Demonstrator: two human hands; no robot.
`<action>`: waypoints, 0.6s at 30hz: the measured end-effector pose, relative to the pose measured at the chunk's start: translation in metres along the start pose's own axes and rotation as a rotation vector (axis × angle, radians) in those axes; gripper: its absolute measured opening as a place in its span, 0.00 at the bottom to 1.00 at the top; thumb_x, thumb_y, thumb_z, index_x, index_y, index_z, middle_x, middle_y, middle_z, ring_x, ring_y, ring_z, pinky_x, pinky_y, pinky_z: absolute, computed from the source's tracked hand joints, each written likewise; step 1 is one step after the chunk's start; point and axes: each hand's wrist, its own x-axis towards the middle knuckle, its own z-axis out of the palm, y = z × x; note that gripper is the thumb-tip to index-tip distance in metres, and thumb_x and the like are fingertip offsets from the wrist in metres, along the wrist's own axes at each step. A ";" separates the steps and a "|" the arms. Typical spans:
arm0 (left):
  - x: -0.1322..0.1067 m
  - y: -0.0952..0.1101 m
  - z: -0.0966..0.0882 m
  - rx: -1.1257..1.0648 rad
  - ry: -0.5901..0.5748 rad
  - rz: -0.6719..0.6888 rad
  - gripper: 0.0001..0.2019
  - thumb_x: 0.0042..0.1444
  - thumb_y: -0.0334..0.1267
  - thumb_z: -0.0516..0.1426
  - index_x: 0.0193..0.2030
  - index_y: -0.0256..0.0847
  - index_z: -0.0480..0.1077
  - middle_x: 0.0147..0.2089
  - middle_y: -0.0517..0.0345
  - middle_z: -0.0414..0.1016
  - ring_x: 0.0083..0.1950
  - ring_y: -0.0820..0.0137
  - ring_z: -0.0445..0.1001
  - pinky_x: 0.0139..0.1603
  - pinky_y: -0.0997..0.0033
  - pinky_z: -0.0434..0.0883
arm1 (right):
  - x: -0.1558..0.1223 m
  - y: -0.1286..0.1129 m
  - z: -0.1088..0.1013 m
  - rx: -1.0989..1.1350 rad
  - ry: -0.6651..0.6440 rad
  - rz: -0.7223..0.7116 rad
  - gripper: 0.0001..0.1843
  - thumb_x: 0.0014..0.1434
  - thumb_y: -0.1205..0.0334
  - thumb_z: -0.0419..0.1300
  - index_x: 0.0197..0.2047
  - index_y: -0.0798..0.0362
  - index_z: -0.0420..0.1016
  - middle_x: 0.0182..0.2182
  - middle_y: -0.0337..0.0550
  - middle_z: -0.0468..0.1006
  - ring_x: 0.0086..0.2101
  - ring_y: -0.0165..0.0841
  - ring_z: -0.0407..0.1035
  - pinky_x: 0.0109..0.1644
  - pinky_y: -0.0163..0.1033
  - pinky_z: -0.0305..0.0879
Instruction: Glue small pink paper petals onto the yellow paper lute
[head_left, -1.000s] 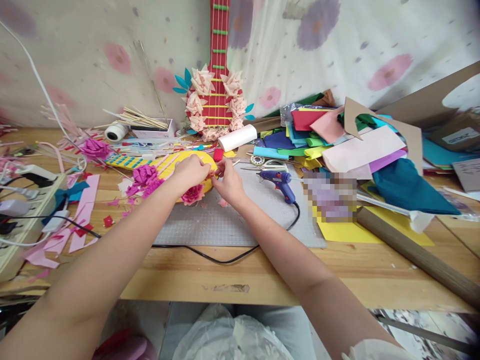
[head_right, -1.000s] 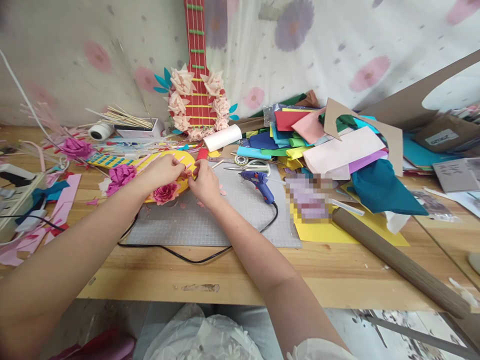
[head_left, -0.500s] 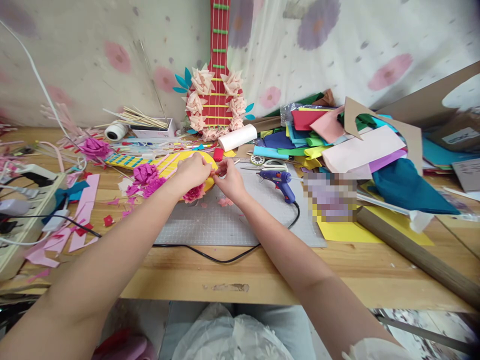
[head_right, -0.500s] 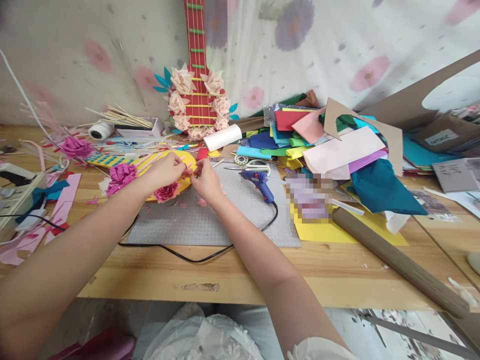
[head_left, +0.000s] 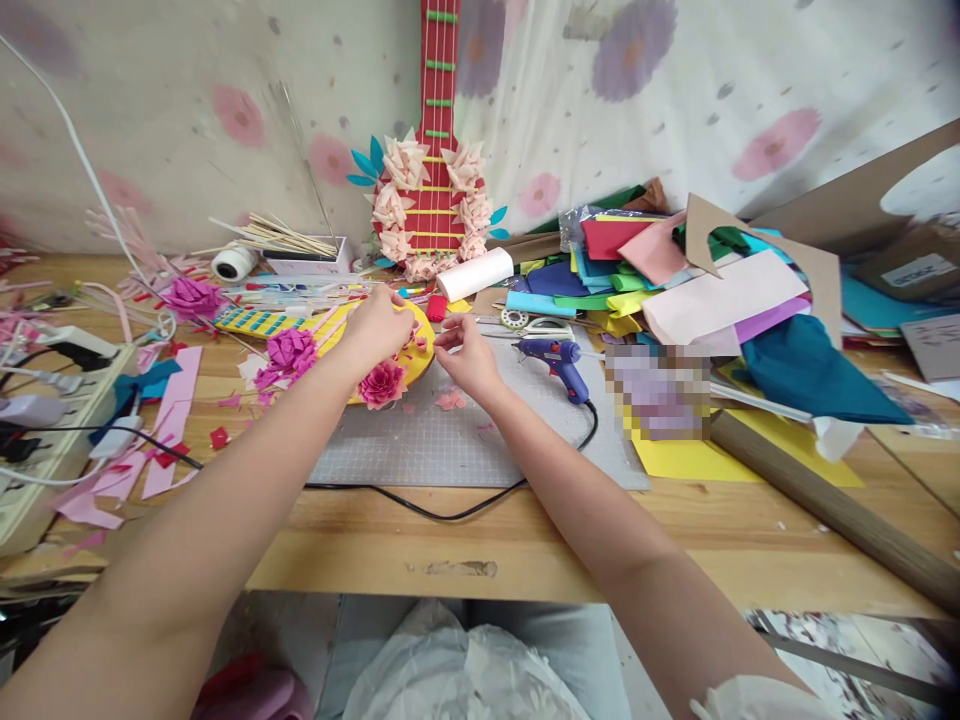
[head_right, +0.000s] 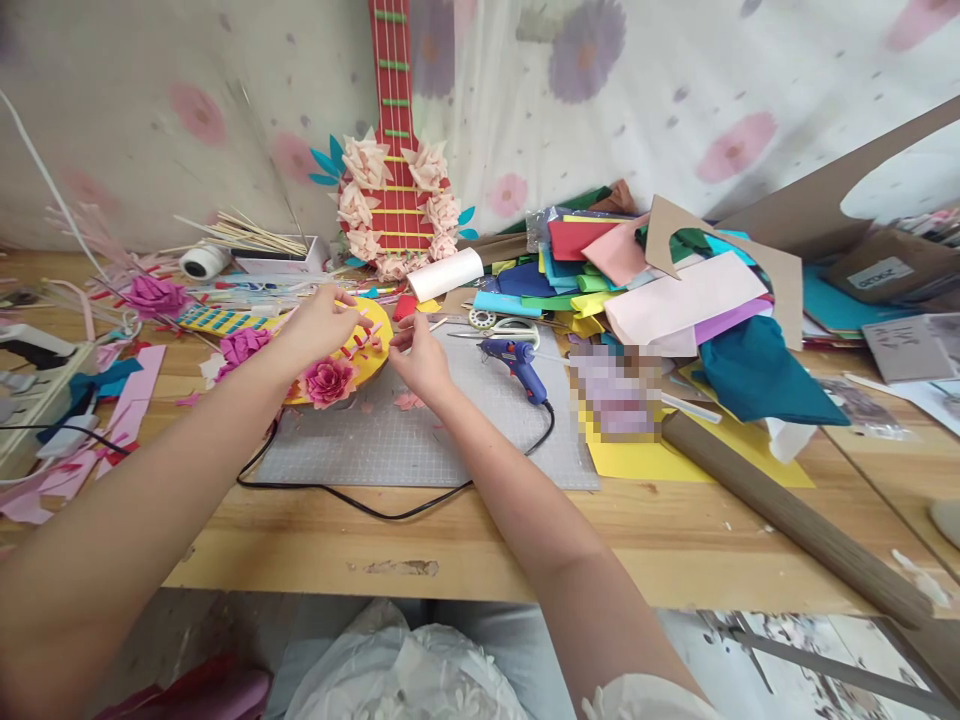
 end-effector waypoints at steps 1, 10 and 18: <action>0.001 0.000 -0.001 -0.025 0.027 0.010 0.12 0.51 0.36 0.53 0.44 0.43 0.63 0.44 0.52 0.77 0.46 0.62 0.72 0.45 0.63 0.67 | -0.001 0.001 -0.003 -0.010 0.011 0.002 0.16 0.48 0.68 0.55 0.42 0.50 0.59 0.32 0.38 0.76 0.34 0.32 0.72 0.39 0.40 0.67; -0.032 0.016 0.035 -0.251 0.116 0.376 0.14 0.51 0.26 0.49 0.45 0.42 0.62 0.42 0.55 0.77 0.49 0.67 0.72 0.50 0.65 0.67 | -0.030 0.023 -0.051 -0.106 0.032 -0.018 0.10 0.55 0.64 0.50 0.38 0.51 0.70 0.32 0.41 0.78 0.32 0.31 0.72 0.37 0.38 0.67; -0.061 -0.004 0.115 -0.329 -0.087 0.362 0.10 0.52 0.26 0.50 0.39 0.44 0.64 0.45 0.55 0.77 0.43 0.68 0.74 0.45 0.65 0.70 | -0.053 0.049 -0.089 -0.295 0.007 0.058 0.09 0.57 0.60 0.53 0.33 0.52 0.74 0.27 0.41 0.79 0.26 0.31 0.70 0.34 0.37 0.64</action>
